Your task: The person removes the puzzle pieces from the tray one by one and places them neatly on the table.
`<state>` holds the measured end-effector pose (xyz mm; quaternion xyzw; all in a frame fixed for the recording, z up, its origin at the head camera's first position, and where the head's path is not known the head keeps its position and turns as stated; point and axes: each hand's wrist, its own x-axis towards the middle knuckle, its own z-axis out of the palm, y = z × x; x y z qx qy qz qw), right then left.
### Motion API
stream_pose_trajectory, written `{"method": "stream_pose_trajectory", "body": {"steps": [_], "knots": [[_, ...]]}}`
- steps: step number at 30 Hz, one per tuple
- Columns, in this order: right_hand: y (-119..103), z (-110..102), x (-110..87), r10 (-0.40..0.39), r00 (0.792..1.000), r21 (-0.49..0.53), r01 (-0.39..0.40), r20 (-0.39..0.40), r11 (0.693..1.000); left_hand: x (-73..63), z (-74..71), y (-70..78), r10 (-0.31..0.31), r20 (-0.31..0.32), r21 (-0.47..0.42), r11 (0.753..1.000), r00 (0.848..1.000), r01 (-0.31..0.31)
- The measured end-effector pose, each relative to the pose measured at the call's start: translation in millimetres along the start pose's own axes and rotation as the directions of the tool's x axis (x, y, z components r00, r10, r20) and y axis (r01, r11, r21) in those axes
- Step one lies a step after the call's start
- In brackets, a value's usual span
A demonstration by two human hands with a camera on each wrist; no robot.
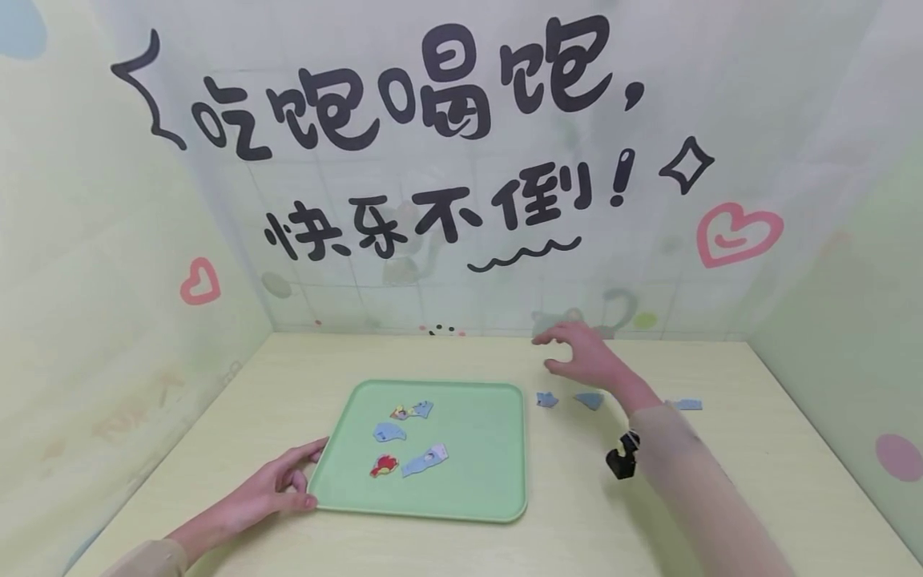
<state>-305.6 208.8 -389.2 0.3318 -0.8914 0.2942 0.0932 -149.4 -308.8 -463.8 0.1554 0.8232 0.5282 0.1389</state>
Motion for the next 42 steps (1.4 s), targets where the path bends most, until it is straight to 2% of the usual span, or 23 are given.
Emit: {"method": "stream_pose_trajectory", "body": {"steps": [4, 9, 17, 26, 32, 42], "knots": [[-24, 14, 16.6, -0.053, 0.998, 0.031, 0.053, 0.015, 0.998, 0.5, 0.6, -1.2, 0.005, 0.000, 0.003, 1.000, 1.000, -0.005], [-48, 31, 33.3, -0.085, 0.995, 0.062, 0.082, 0.048, 0.995, 0.3, 0.6, -0.6, 0.007, -0.001, 0.008, 1.000, 1.000, -0.007], [-76, 58, 49.2, -0.153, 0.980, 0.116, 0.138, 0.128, 0.984, 1.0, -0.1, -0.5, -0.013, -0.009, 0.012, 1.000, 1.000, 0.013], [-97, 91, 50.5, -0.196, 0.953, 0.147, 0.165, 0.233, 0.975, 0.7, -0.3, -0.9, 0.000, -0.001, -0.002, 1.000, 1.000, 0.000], [-107, 103, 47.9, -0.223, 0.925, 0.131, 0.191, 0.306, 0.973, 1.3, -0.5, 1.1, -0.017, -0.006, 0.004, 1.000, 1.000, 0.017], [-115, 116, 41.6, -0.194, 0.875, 0.079, 0.178, 0.443, 0.981, 1.1, -1.0, 0.2, -0.020, -0.008, 0.011, 1.000, 1.000, 0.020]]}}
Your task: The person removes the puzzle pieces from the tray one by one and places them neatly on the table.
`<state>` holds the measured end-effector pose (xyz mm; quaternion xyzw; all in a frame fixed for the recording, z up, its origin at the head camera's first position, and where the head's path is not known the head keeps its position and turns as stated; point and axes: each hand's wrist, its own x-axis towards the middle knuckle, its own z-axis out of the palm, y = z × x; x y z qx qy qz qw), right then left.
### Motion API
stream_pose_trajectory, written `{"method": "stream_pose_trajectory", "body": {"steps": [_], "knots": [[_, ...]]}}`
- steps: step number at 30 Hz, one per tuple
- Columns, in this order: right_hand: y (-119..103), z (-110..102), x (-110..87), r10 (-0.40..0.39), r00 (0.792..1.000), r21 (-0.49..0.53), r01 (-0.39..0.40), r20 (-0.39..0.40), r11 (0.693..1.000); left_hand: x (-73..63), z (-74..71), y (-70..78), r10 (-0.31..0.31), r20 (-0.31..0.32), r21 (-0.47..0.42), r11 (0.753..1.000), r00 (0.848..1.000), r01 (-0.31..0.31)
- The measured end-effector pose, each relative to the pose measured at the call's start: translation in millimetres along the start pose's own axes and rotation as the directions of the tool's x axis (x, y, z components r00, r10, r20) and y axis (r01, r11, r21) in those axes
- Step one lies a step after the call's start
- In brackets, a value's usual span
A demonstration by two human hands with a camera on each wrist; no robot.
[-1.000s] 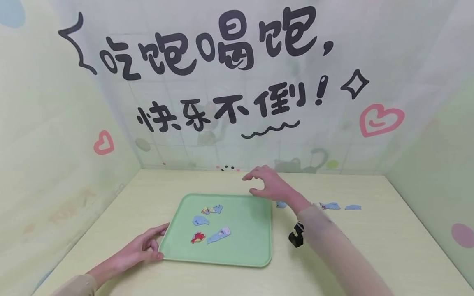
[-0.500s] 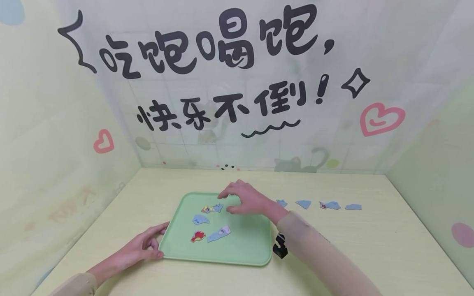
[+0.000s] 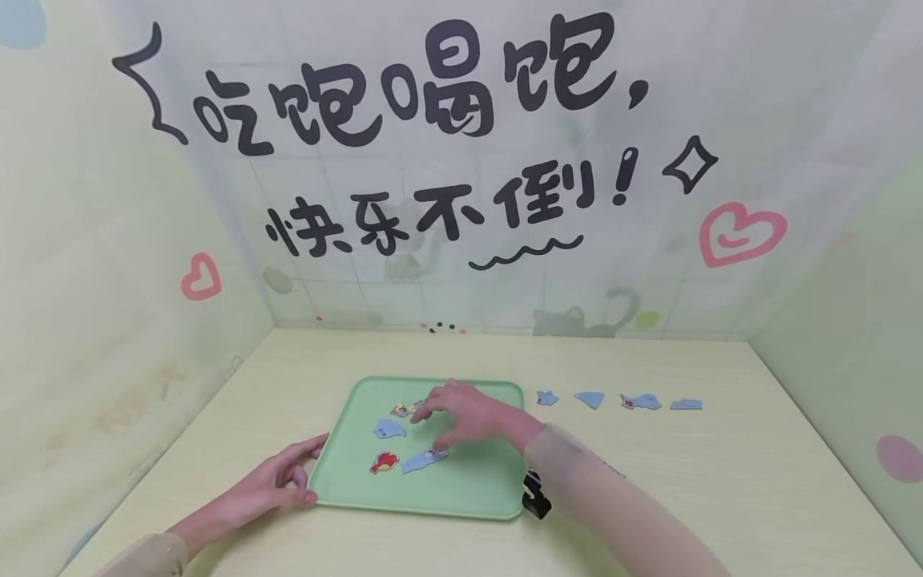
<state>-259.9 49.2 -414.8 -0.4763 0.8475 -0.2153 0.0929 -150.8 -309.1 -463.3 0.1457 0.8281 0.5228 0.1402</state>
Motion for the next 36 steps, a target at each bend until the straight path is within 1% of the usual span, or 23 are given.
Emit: {"method": "stream_pose_trajectory", "body": {"steps": [5, 15, 21, 24, 31, 36], "knots": [[-1, 7, -0.5, 0.028, 0.998, -0.022, -0.027, 0.050, 0.999, 0.6, -0.1, -2.6, 0.001, 0.004, -0.009, 1.000, 1.000, -0.001], [-4, 16, 0.1, 0.019, 0.996, -0.046, -0.015, 0.091, 0.999, 0.5, 0.7, -3.2, 0.007, 0.007, 0.006, 1.000, 1.000, -0.007], [-4, 19, 2.9, 0.043, 0.993, -0.109, -0.031, 0.108, 0.994, 2.7, 1.6, -4.6, -0.028, -0.015, 0.032, 0.999, 0.999, 0.029], [-5, 19, 3.3, 0.051, 0.993, -0.107, -0.040, 0.102, 0.993, 3.0, 1.5, -5.3, -0.029, -0.021, 0.047, 0.998, 0.999, 0.029], [-7, 19, 0.3, 0.039, 0.997, -0.099, -0.032, 0.064, 0.995, 1.8, 1.2, -4.9, -0.035, -0.010, 0.039, 0.999, 0.999, 0.035], [-8, 17, -2.0, 0.047, 0.998, -0.093, -0.043, 0.043, 0.995, 2.0, 1.0, -3.0, -0.032, -0.018, 0.035, 0.999, 0.999, 0.033]]}}
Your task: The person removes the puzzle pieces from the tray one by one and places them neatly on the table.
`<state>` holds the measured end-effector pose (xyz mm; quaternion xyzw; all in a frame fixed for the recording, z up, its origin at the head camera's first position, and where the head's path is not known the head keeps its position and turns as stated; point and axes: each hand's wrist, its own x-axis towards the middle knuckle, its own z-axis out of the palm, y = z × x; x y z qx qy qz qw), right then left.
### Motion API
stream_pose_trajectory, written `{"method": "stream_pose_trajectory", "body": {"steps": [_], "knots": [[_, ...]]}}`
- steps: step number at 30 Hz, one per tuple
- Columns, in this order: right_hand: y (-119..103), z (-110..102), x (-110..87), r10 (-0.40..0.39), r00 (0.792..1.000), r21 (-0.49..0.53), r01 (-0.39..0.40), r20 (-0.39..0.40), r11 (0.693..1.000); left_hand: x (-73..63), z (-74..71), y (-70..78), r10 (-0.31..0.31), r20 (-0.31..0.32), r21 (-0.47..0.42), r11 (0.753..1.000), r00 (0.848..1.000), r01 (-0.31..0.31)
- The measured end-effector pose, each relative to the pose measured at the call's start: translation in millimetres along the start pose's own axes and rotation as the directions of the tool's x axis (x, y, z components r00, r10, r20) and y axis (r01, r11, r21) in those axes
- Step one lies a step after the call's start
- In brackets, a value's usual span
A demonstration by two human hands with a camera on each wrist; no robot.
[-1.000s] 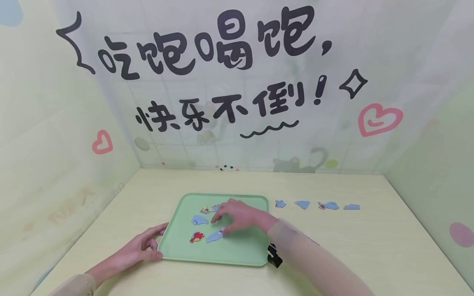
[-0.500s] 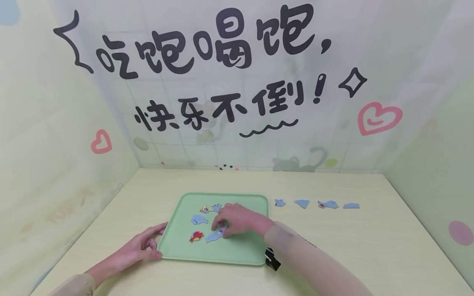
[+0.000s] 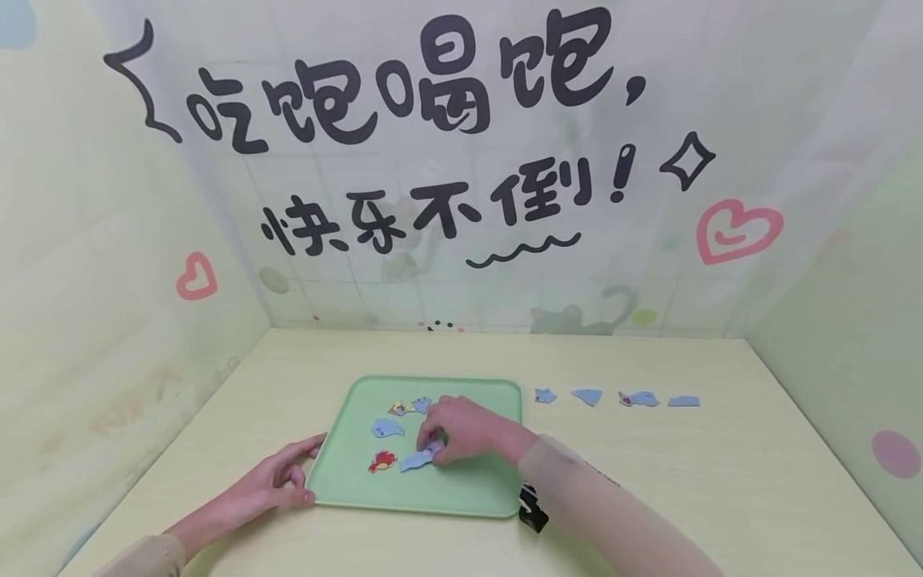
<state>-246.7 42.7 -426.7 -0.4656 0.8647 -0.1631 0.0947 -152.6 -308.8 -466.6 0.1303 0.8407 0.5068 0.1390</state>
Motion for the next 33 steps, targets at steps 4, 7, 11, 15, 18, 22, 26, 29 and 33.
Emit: {"method": "stream_pose_trajectory", "body": {"steps": [4, 7, 11, 15, 18, 22, 26, 29, 33], "knots": [[-1, -3, -3.5, 0.015, 1.000, 0.031, -0.014, -0.023, 0.999, -0.2, -0.5, 0.8, 0.004, -0.001, -0.006, 1.000, 1.000, -0.004], [0, -5, -6.8, 0.029, 0.999, 0.064, -0.026, -0.044, 0.998, 0.0, -0.5, 0.1, 0.006, 0.001, 0.000, 1.000, 1.000, -0.006], [1, -8, -11.7, 0.037, 0.996, 0.081, -0.030, -0.082, 0.996, 0.8, -0.4, -0.6, 0.008, 0.000, 0.007, 1.000, 1.000, -0.008], [3, -12, -17.7, 0.026, 0.991, 0.066, -0.017, -0.130, 0.998, 0.4, -0.4, 0.6, 0.011, 0.003, -0.006, 1.000, 1.000, -0.011], [5, -15, -23.1, 0.036, 0.986, 0.068, -0.025, -0.161, 0.997, -0.5, -0.1, 1.3, 0.009, 0.003, -0.022, 1.000, 1.000, -0.009], [11, -19, -31.6, 0.069, 0.977, 0.088, -0.052, -0.202, 0.995, -1.4, 0.2, 1.8, 0.019, 0.009, -0.038, 0.999, 1.000, -0.018], [18, -23, -43.2, 0.100, 0.961, 0.124, -0.070, -0.256, 0.990, -2.0, 0.0, 2.0, 0.052, 0.018, -0.047, 0.998, 0.998, -0.051], [23, -28, -53.5, 0.114, 0.946, 0.151, -0.070, -0.302, 0.986, -2.0, -0.4, 2.1, 0.057, 0.019, -0.049, 0.997, 0.998, -0.056], [29, -34, -67.3, 0.127, 0.926, 0.166, -0.071, -0.355, 0.984, -1.7, -0.9, 3.1, 0.058, 0.018, -0.044, 0.997, 0.998, -0.057]]}}
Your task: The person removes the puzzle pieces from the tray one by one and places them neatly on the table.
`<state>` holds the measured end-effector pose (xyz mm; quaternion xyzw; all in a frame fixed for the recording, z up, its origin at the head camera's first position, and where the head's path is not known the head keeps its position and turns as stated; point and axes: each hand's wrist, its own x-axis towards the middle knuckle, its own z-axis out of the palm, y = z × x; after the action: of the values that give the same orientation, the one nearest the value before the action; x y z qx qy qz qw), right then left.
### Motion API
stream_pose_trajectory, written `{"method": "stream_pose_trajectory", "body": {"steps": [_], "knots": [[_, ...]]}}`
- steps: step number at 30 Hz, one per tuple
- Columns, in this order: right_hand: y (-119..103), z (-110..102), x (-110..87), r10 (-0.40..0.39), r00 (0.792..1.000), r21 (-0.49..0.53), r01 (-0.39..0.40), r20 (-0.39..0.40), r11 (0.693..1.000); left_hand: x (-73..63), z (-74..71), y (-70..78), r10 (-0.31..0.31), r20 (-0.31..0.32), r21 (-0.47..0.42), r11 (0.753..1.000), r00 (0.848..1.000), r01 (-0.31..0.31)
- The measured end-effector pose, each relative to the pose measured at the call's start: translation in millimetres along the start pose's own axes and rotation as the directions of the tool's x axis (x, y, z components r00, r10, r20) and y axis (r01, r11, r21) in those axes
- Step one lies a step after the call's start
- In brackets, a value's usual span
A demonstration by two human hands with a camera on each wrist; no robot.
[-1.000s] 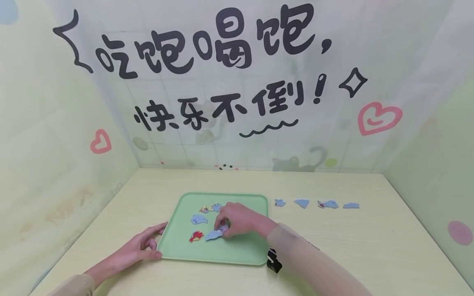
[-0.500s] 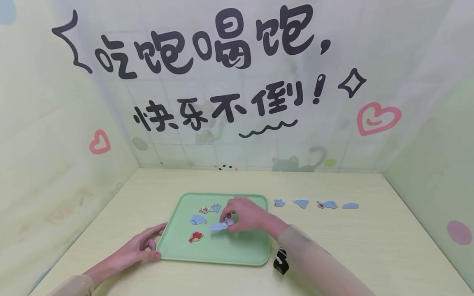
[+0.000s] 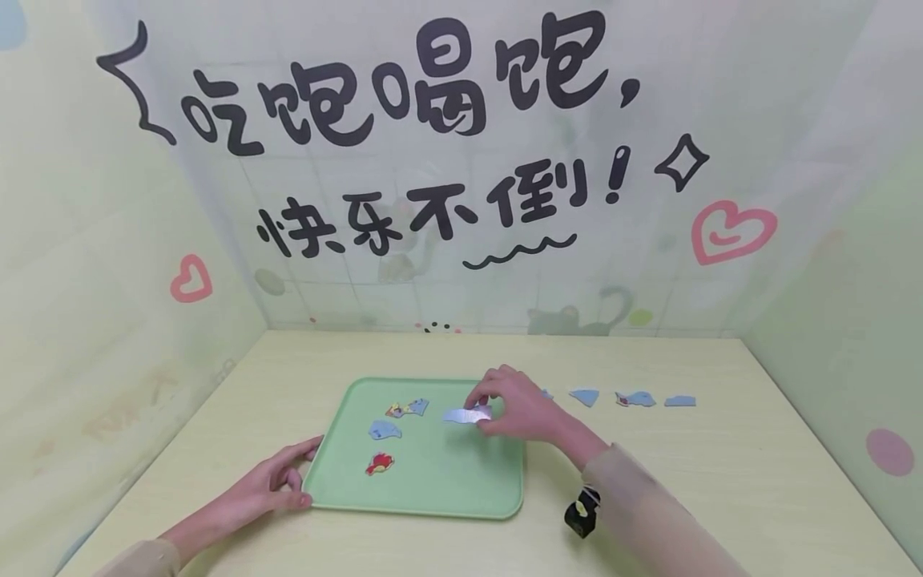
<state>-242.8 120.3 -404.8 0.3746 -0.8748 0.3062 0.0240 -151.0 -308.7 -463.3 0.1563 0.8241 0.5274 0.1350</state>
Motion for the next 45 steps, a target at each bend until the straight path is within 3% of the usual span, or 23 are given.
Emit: {"method": "stream_pose_trajectory", "body": {"steps": [13, 23, 32, 45], "knots": [[21, -11, -33.8, -0.003, 0.982, -0.015, 0.000, -0.187, 1.000, -0.1, 1.2, 2.1, -0.018, -0.006, 0.002, 1.000, 1.000, 0.018], [36, -11, -59.0, 0.068, 0.957, -0.038, -0.082, -0.282, 0.996, 1.0, 0.8, 1.5, -0.013, -0.005, 0.011, 1.000, 1.000, 0.013], [48, -10, -79.9, 0.135, 0.952, -0.049, -0.154, -0.273, 0.987, 0.7, 1.0, 1.7, -0.013, -0.006, 0.012, 1.000, 1.000, 0.013], [60, -3, -96.2, 0.253, 0.951, -0.014, -0.260, -0.179, 0.966, 1.5, 1.7, -0.3, -0.058, -0.018, 0.037, 0.998, 0.998, 0.058]]}}
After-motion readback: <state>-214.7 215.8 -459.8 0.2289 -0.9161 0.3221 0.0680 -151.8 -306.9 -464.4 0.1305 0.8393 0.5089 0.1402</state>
